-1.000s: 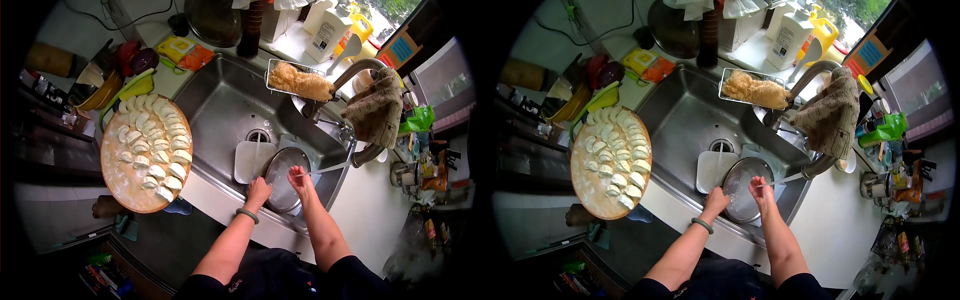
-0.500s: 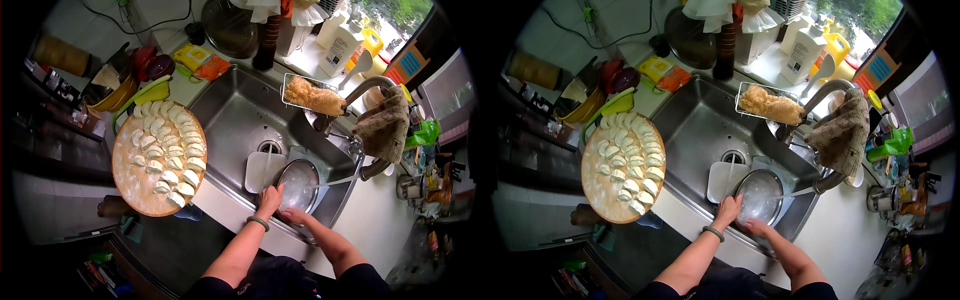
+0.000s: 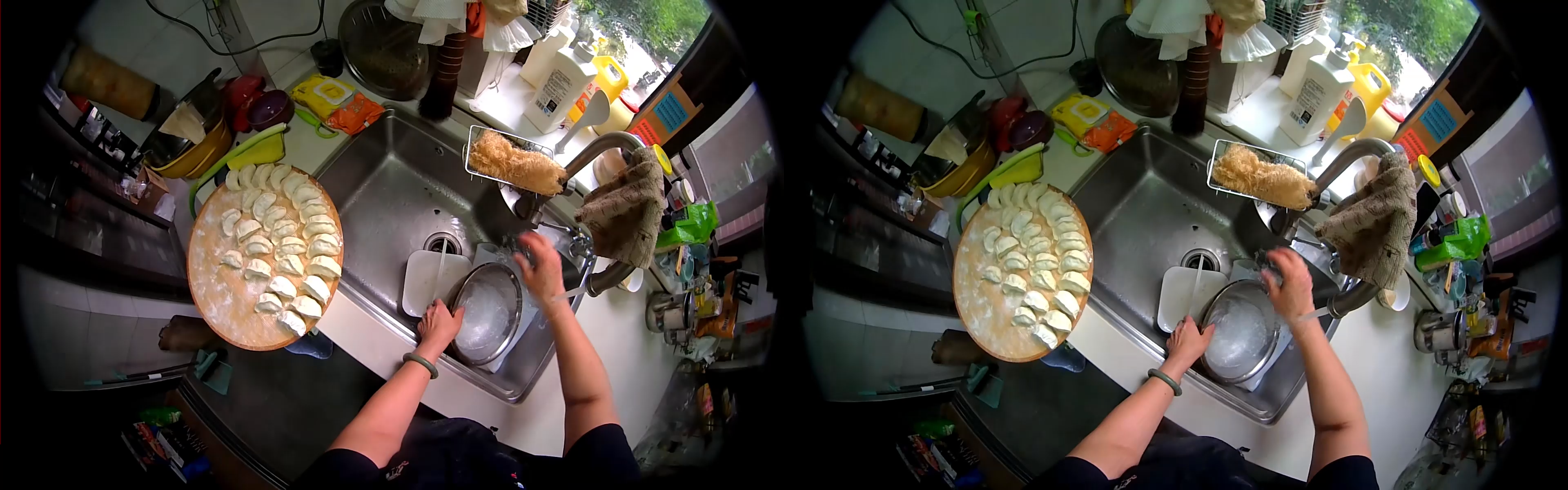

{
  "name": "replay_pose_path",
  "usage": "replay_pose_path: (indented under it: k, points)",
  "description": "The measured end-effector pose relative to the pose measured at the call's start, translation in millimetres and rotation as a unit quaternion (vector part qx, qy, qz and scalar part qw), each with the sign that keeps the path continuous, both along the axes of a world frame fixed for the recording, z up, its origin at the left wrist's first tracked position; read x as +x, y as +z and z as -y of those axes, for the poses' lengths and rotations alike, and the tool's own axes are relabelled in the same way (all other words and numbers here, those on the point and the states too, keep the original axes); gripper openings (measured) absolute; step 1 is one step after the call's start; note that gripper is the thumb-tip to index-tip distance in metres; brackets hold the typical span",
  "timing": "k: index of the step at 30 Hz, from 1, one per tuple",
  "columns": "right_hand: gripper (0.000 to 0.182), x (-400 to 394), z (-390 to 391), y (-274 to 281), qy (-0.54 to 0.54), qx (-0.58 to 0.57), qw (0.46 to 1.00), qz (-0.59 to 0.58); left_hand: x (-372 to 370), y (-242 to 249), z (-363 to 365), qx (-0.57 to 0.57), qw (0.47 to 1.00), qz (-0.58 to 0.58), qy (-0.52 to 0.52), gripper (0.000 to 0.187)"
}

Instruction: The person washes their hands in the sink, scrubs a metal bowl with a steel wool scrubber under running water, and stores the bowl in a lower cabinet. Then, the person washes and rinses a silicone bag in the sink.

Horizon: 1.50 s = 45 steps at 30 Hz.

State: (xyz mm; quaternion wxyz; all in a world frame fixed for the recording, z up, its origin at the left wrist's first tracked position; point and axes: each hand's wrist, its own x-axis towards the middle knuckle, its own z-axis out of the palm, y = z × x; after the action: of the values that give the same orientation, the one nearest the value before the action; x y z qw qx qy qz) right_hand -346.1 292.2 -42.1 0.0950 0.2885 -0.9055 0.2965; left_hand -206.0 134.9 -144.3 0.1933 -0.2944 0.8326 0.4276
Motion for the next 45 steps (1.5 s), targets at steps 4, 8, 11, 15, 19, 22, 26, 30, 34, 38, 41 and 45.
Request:
replay_pose_path:
  k: [4,8,11,15,19,22,26,30,34,38,41,45]
  points:
    - [0.032,-19,31,66,-0.019,-0.022,0.991,-0.133,1,-5,-6,-0.023,0.999,-0.025,0.005,0.052]
    - [0.034,-45,56,106,-0.056,0.101,0.932,-0.345,5,2,-13,-0.118,0.985,-0.129,0.004,0.053]
    - [0.032,-91,43,78,-0.04,0.101,0.984,-0.144,0,14,-19,-0.193,0.913,-0.353,-0.066,0.053]
    - [0.027,-60,45,96,-0.002,-0.026,0.964,-0.265,-2,8,-48,0.049,0.893,-0.436,-0.1,0.038]
    - [0.017,15,35,65,-0.124,-0.169,0.974,-0.088,-34,4,-75,0.626,0.725,-0.209,0.197,0.057]
    - [0.021,87,19,-8,-0.132,-0.139,0.975,0.112,-46,4,-82,0.826,0.47,-0.184,0.253,0.056]
    - [0.025,107,1,-62,-0.188,-0.193,0.943,0.194,-14,-46,-99,0.793,0.541,-0.137,0.243,0.043]
    - [0.038,101,-19,-84,-0.101,-0.112,0.948,0.279,-7,-26,-90,0.775,0.548,-0.042,0.313,0.044]
    - [0.035,97,-45,-92,-0.263,-0.183,0.876,0.361,-26,6,-62,0.731,0.624,-0.051,0.272,0.053]
    - [0.027,103,-27,-81,-0.052,-0.135,0.942,0.302,-33,16,-60,0.587,0.776,-0.149,0.175,0.05]
    - [0.02,70,-27,-66,-0.18,-0.423,0.739,0.493,-36,-6,-52,0.431,0.86,-0.239,0.134,0.043]
    - [0.012,66,-15,-66,-0.138,-0.408,0.681,0.593,-54,75,-8,0.11,0.845,-0.523,0.028,0.046]
